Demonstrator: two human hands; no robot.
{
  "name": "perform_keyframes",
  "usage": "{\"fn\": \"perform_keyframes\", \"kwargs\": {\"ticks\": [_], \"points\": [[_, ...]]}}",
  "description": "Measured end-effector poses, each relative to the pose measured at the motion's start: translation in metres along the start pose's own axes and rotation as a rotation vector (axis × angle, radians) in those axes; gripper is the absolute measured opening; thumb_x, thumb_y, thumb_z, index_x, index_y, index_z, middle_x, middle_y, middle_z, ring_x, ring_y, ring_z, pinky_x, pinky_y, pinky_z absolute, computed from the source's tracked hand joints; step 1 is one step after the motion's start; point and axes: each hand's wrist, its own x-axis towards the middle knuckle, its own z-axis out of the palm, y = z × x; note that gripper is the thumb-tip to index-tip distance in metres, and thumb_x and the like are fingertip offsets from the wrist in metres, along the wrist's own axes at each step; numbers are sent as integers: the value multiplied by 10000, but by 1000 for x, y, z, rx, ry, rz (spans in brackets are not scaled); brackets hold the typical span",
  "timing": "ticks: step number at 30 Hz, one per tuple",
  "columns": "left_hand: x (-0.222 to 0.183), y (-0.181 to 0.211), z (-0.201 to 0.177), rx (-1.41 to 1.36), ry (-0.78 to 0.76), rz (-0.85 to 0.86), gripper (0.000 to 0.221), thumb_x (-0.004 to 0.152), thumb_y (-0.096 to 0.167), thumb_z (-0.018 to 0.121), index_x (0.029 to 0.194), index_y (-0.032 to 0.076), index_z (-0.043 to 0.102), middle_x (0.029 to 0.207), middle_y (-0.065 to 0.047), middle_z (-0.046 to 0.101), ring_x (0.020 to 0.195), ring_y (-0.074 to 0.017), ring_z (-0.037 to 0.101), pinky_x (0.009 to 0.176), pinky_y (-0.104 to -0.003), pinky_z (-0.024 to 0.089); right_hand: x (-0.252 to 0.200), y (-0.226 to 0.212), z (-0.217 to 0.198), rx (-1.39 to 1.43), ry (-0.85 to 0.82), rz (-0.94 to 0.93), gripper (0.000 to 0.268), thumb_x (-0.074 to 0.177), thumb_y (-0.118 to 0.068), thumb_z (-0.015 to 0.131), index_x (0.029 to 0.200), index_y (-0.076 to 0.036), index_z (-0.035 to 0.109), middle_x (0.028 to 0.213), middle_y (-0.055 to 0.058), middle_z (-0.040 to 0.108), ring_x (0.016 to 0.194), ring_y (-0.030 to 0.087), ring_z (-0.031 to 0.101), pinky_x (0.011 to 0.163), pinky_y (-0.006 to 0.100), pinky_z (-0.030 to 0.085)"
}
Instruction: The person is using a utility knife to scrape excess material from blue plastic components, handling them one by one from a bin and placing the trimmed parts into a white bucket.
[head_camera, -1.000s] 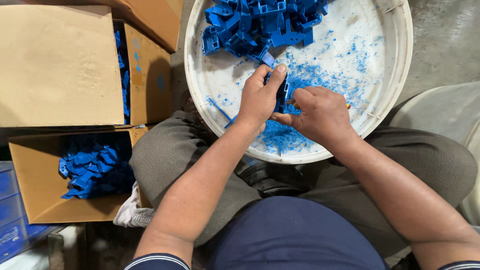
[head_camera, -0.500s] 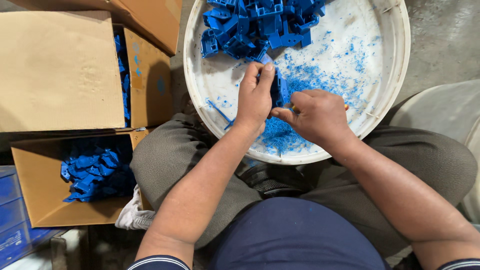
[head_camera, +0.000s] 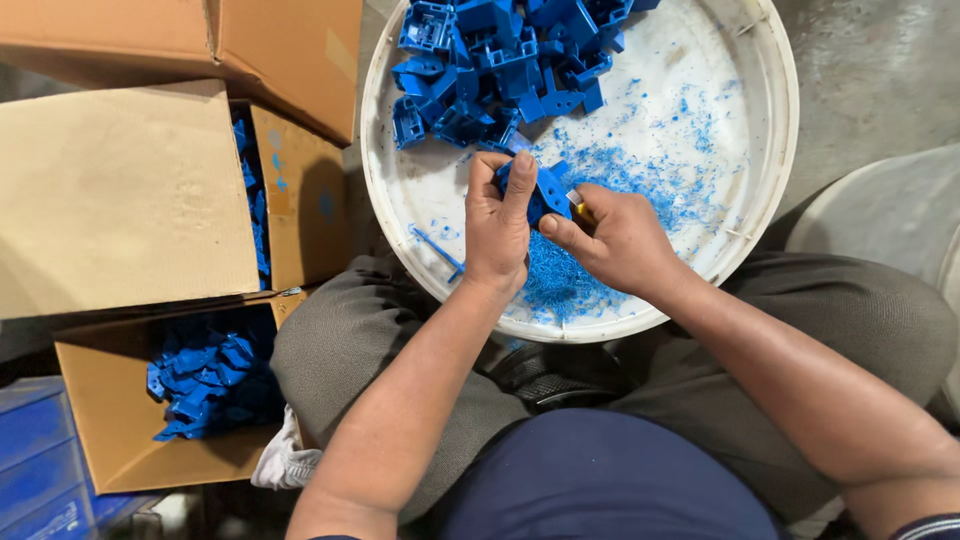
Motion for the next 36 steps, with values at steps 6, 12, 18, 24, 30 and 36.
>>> {"fn": "perform_keyframes", "kwargs": {"ticks": [6, 12, 18, 24, 30, 36], "points": [[-2, 0, 2, -45, -20, 36, 314, 1004, 350, 714, 958, 112, 514, 874, 10, 550, 799, -63, 466, 720, -248, 427, -1, -3, -2, 0, -7, -30, 499, 936, -478, 711, 752, -32, 584, 552, 119, 521, 466, 253, 512, 477, 393, 419], [-4, 1, 0, -22, -38, 75, 300, 1006, 344, 713, 985, 108, 530, 909, 9, 558, 834, -67, 479, 759, -254, 436, -1, -4, -3, -46, -18, -17, 526, 944, -496, 693, 721, -34, 579, 539, 123, 537, 465, 278, 535, 475, 414, 417], [-3, -2, -1, -11, -32, 102, 304, 1005, 346, 715, 990, 107, 528, 909, 10, 555, 830, -67, 475, 747, -251, 430, -4, -5, -1, -110, 13, -87, 474, 987, -456, 683, 731, -62, 624, 598, 132, 577, 527, 327, 565, 500, 436, 420], [4, -4, -1, 47, 75, 39, 321, 1007, 360, 706, 942, 95, 536, 873, 21, 544, 805, -53, 438, 712, -230, 410, -5, -6, -3, -131, 103, -193, 430, 867, -453, 807, 822, -59, 643, 641, 103, 572, 583, 298, 582, 543, 421, 450], [7, 1, 1, 39, 77, -102, 336, 954, 378, 729, 914, 88, 564, 872, -4, 601, 787, -58, 488, 692, -230, 444, -5, -6, -6, -300, 189, -342, 485, 796, -495, 858, 882, -66, 650, 714, 50, 542, 705, 274, 543, 627, 419, 439], [5, 2, 3, 62, 68, -79, 347, 959, 386, 732, 936, 73, 583, 884, -6, 614, 797, -56, 513, 699, -228, 460, -5, -6, -6, -351, 214, -416, 474, 824, -499, 847, 892, -71, 655, 788, 55, 570, 772, 278, 540, 663, 416, 453]]}}
